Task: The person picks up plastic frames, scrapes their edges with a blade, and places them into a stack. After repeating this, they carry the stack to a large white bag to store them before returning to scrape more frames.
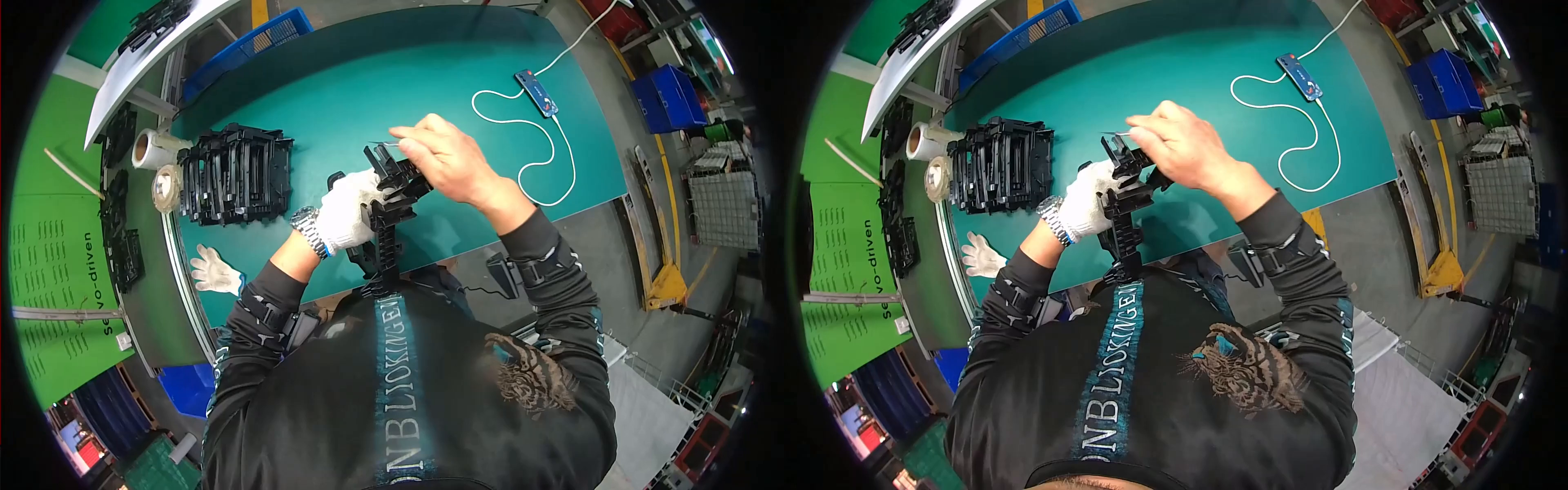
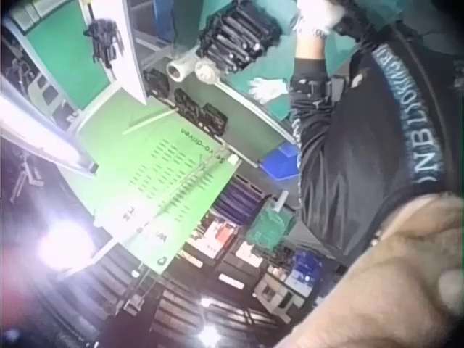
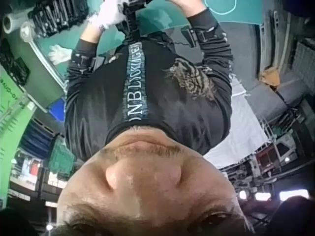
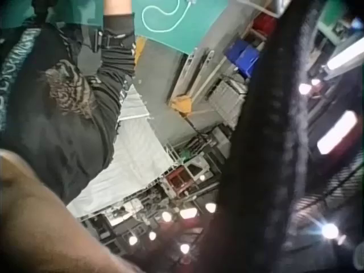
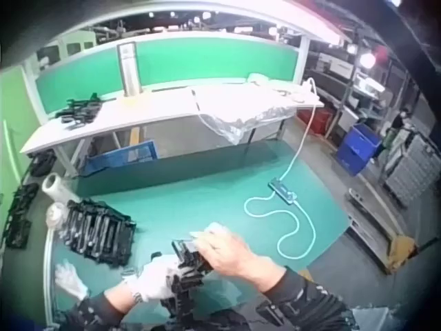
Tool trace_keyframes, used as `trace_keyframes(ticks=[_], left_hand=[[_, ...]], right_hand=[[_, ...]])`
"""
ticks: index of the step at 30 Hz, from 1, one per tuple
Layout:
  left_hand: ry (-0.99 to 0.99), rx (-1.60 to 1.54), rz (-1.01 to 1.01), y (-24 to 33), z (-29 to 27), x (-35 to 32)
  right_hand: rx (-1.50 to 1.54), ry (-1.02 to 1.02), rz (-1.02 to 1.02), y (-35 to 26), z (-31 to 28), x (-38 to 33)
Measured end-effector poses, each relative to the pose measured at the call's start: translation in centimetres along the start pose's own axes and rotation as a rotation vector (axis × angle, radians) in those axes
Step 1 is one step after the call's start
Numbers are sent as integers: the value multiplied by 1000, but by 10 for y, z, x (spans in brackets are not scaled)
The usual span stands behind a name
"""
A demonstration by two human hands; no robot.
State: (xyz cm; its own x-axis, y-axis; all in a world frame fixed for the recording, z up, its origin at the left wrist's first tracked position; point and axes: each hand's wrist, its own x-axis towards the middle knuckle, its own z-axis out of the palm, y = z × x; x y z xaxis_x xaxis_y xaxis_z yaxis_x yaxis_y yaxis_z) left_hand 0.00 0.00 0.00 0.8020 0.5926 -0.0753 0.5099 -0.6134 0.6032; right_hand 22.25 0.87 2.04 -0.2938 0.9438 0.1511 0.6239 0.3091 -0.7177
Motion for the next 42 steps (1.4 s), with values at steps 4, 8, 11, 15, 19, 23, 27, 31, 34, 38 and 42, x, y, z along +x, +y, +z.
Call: trace_keyframes(ticks=[4, 8, 11, 15, 19, 23, 27, 31, 34, 38, 42], left_hand=[[179, -661, -28, 4, 9, 4], [80, -336, -89, 11, 3, 0], [168, -404, 4, 13, 5, 1], [154, -380, 16, 21, 1, 1], [117, -426, 12, 23, 0, 2], [108, -478, 51, 27, -5, 6], [122, -735, -16, 33, -7, 4], [80, -537, -33, 36, -15, 8], [-2, -677, -77, 24, -8, 5], [2, -942, -138, 18, -2, -3], [-14, -1770, -498, 5, 1, -6]], right_hand=[[90, -37, -174, 26, -14, -4], [68, -106, -254, 23, -27, -1], [96, -137, -210, 24, -29, 1], [223, -157, -181, 28, -31, 2], [280, -193, -164, 33, -34, 6], [136, -125, -119, 37, -33, 16], [129, -51, -52, 36, -38, 21], [397, -209, -56, 32, -47, 8], [89, -78, 97, 47, -37, 24], [-23, 73, 298, 117, -13, 30], [-357, 25, 329, 199, 27, -26]])
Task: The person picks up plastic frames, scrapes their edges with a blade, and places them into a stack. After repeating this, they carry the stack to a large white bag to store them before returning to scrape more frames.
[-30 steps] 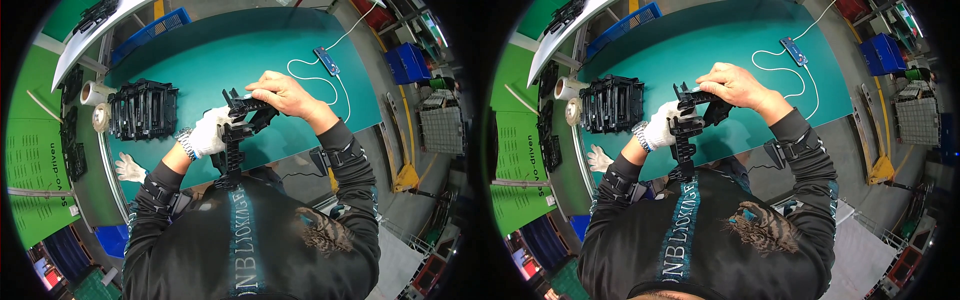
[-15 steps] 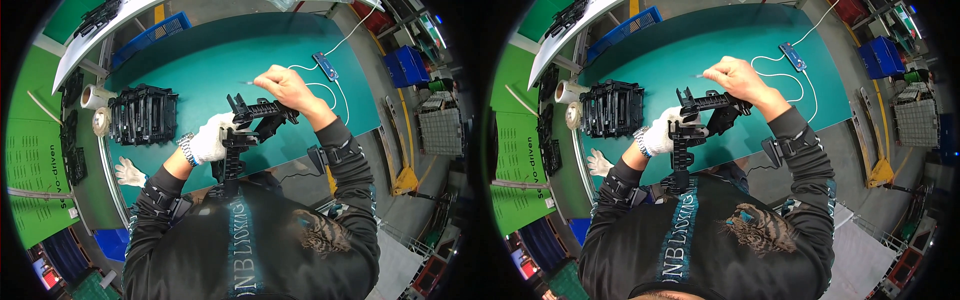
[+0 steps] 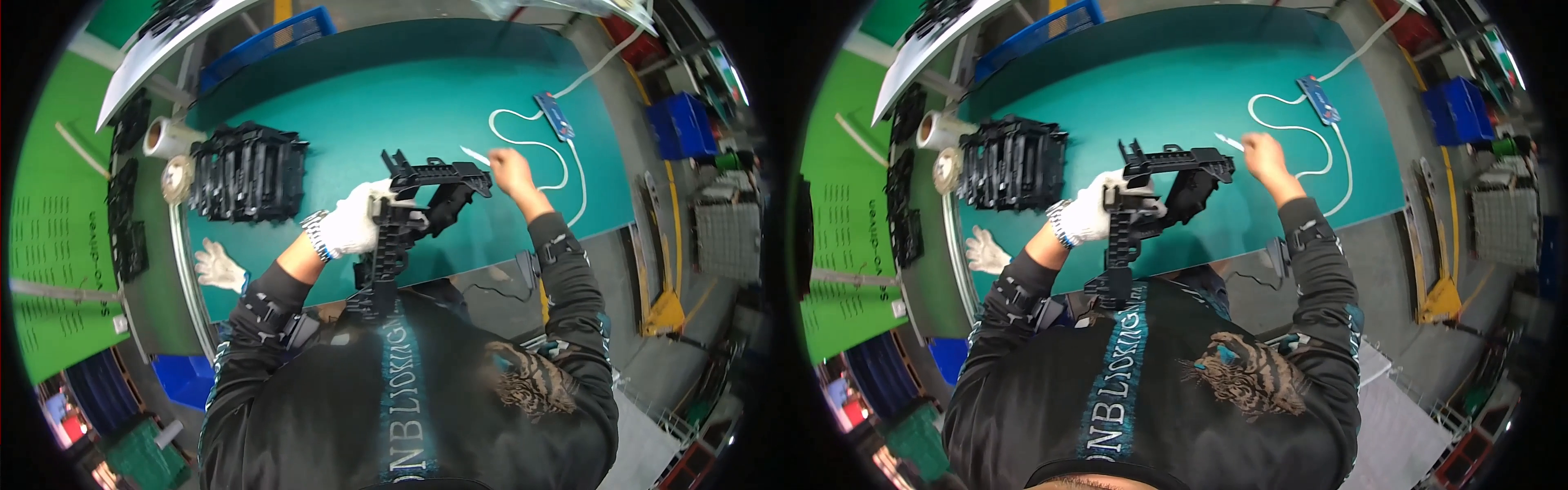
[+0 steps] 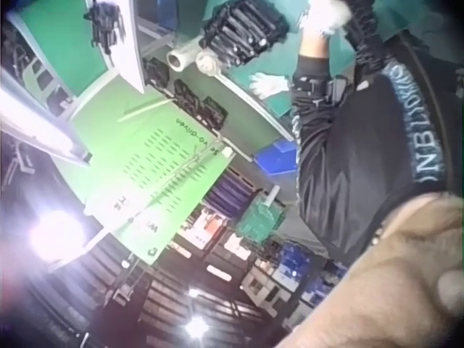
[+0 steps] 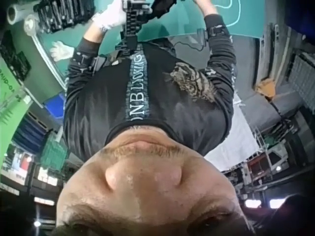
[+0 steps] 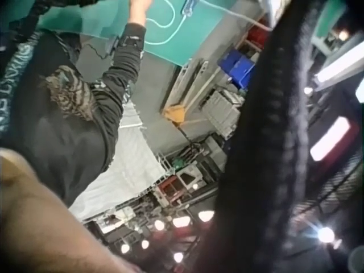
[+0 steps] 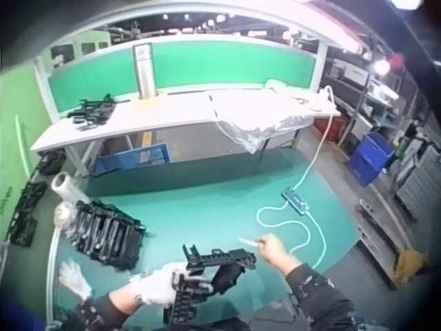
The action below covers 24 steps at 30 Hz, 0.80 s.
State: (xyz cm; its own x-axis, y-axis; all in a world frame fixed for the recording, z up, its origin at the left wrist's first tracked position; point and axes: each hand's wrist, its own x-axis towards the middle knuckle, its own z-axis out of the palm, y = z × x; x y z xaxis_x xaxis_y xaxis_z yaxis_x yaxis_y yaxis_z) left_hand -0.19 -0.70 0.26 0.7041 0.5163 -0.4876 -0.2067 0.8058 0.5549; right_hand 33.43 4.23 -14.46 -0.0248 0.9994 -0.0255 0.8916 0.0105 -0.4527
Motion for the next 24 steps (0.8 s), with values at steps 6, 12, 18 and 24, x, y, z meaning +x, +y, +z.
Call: trace_keyframes(ticks=[6, 12, 18, 24], left_hand=[[-49, 778, 382, -23, -61, -3], [493, 986, 136, -14, -75, 10], [631, 1582, 334, -36, -33, 118], [544, 577, 163, -30, -30, 122]], right_hand=[[35, 150, -26, 2, 63, -85], [845, 91, -201, -151, 21, -151], [988, -73, -117, -89, 31, -126], [1057, 86, 3, -61, 25, -114]])
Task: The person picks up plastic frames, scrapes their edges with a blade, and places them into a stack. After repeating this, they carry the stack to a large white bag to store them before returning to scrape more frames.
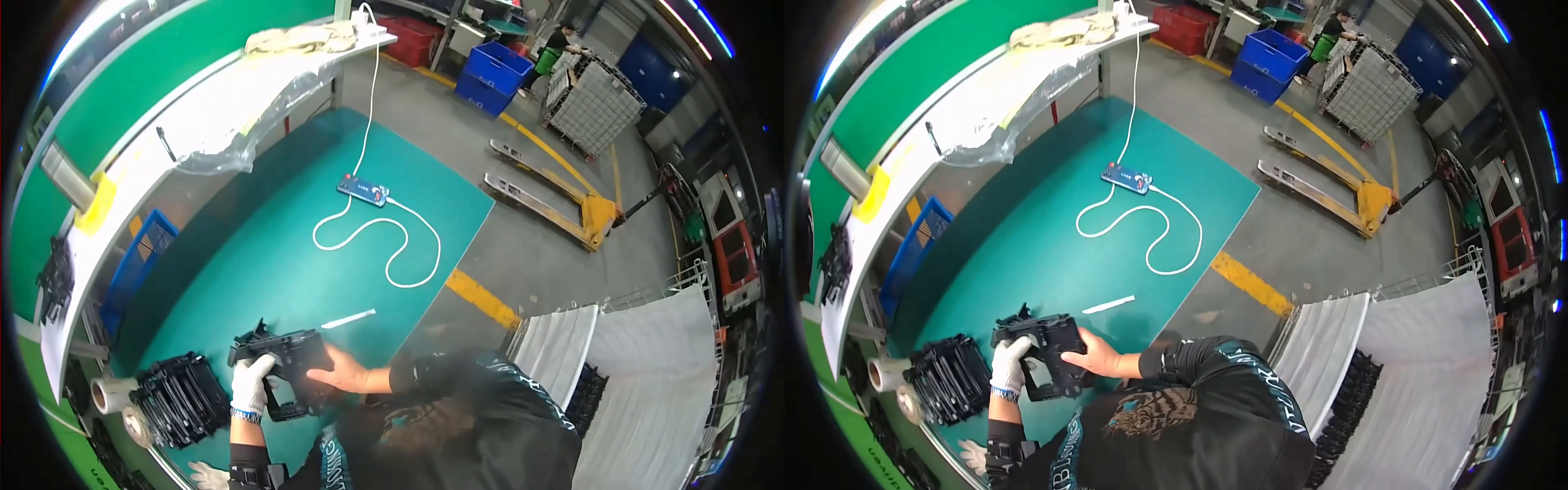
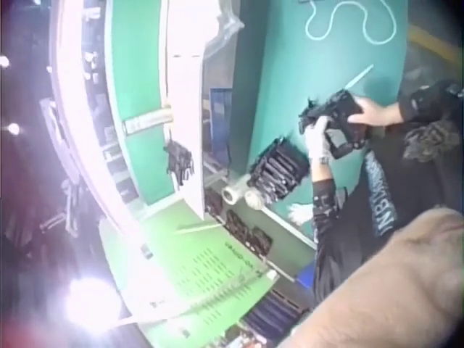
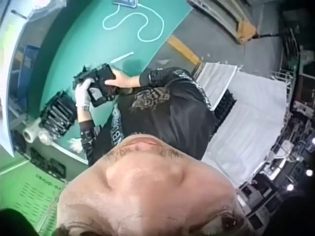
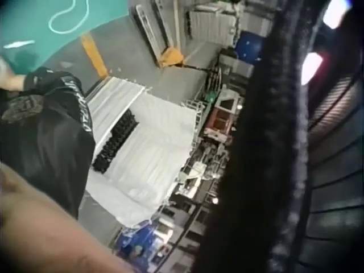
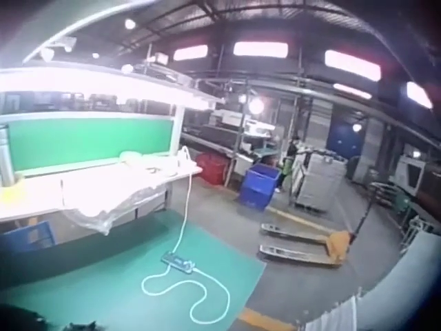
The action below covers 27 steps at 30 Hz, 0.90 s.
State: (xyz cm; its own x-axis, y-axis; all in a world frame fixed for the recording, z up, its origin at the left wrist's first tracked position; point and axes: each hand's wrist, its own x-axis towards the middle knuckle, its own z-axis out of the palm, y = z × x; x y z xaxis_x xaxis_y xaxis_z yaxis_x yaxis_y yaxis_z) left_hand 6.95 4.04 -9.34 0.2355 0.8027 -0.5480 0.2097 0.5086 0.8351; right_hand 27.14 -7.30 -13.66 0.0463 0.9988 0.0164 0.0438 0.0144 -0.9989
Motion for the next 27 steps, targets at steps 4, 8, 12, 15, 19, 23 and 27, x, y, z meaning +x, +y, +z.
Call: trace_keyframes(ticks=[4, 8, 12, 15, 19, 23, 27], left_hand=[[-85, -263, -10, 1, 6, 2], [-142, -255, 42, 12, 34, 4], [-175, 6, 144, 8, 51, -4], [-172, 257, 250, 5, 43, -10], [-79, 610, 399, -4, 24, -18], [170, 805, 508, -26, 1, -22], [383, 797, 667, -49, -15, -13]], right_hand=[[96, 150, 347, 8, -22, 4], [182, 156, 497, 28, -19, 16], [320, 49, 636, 29, -20, 25], [443, -55, 811, 4, -13, 14], [558, -36, 702, 28, 5, 5], [525, -43, 638, 36, 17, -5], [730, 26, 602, 55, 18, -30]])
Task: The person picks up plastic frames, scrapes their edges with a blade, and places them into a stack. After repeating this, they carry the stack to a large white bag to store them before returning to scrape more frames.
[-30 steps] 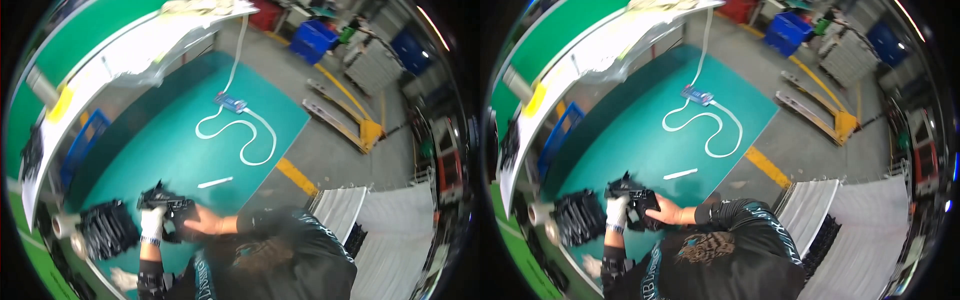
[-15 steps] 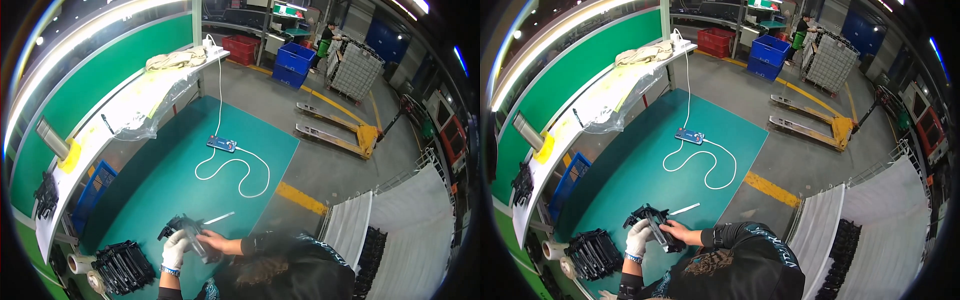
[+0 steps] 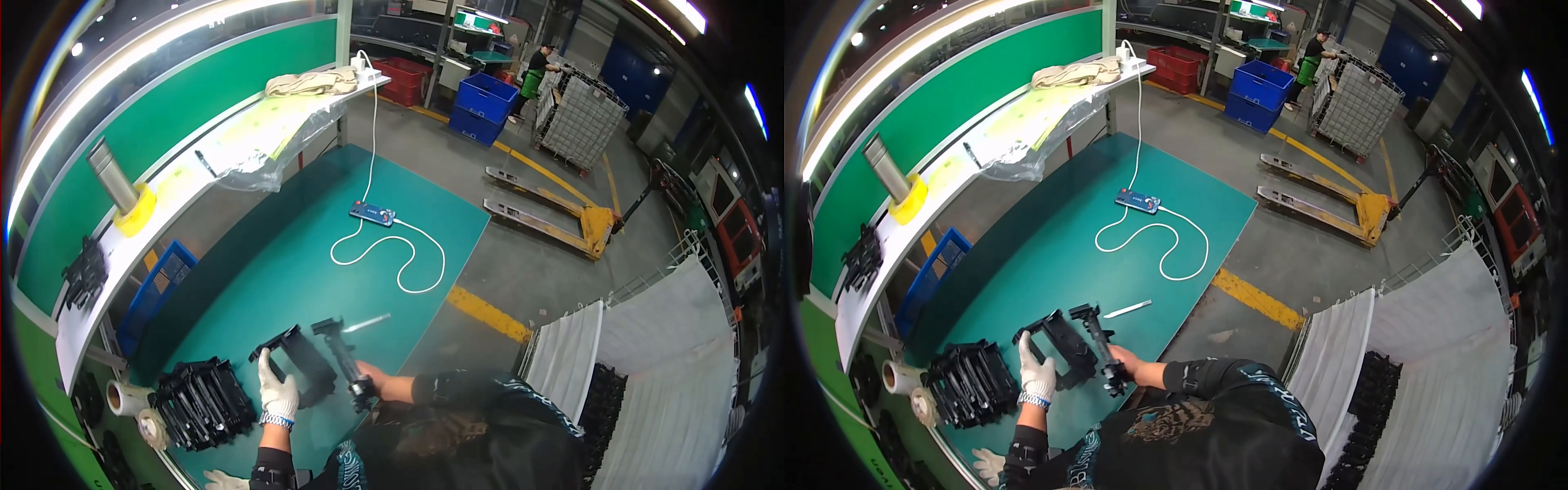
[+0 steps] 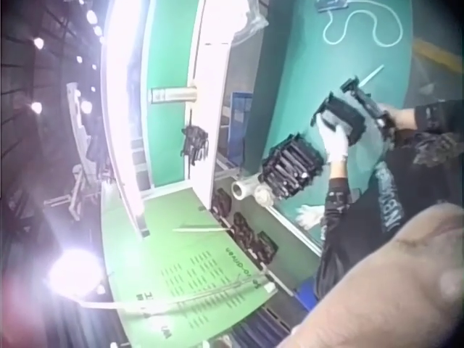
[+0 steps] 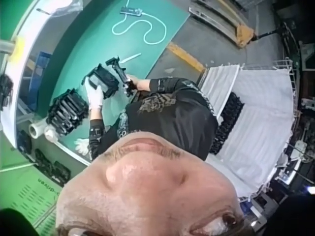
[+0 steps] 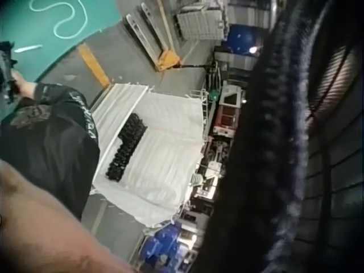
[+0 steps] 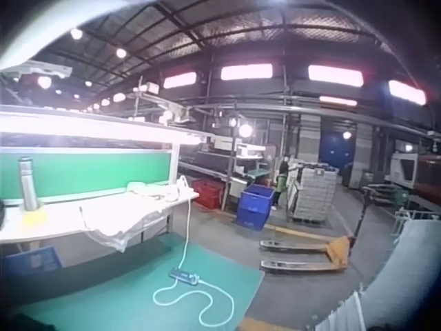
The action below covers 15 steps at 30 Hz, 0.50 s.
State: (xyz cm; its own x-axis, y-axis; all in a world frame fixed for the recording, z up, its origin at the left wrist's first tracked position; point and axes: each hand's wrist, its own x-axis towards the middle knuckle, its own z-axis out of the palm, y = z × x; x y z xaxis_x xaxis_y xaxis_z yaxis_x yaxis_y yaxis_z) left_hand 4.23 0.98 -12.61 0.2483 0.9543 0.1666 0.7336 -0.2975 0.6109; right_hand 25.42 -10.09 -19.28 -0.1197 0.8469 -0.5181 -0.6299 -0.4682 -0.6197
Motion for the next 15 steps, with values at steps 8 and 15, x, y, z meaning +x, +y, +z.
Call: trace_keyframes(ticks=[8, 15], left_hand=[[-133, -422, -384, -19, 7, 8], [-249, -367, -281, 4, -2, 5]], right_hand=[[42, 250, 50, 25, 15, -57], [-91, 165, -9, -2, 32, -59]])
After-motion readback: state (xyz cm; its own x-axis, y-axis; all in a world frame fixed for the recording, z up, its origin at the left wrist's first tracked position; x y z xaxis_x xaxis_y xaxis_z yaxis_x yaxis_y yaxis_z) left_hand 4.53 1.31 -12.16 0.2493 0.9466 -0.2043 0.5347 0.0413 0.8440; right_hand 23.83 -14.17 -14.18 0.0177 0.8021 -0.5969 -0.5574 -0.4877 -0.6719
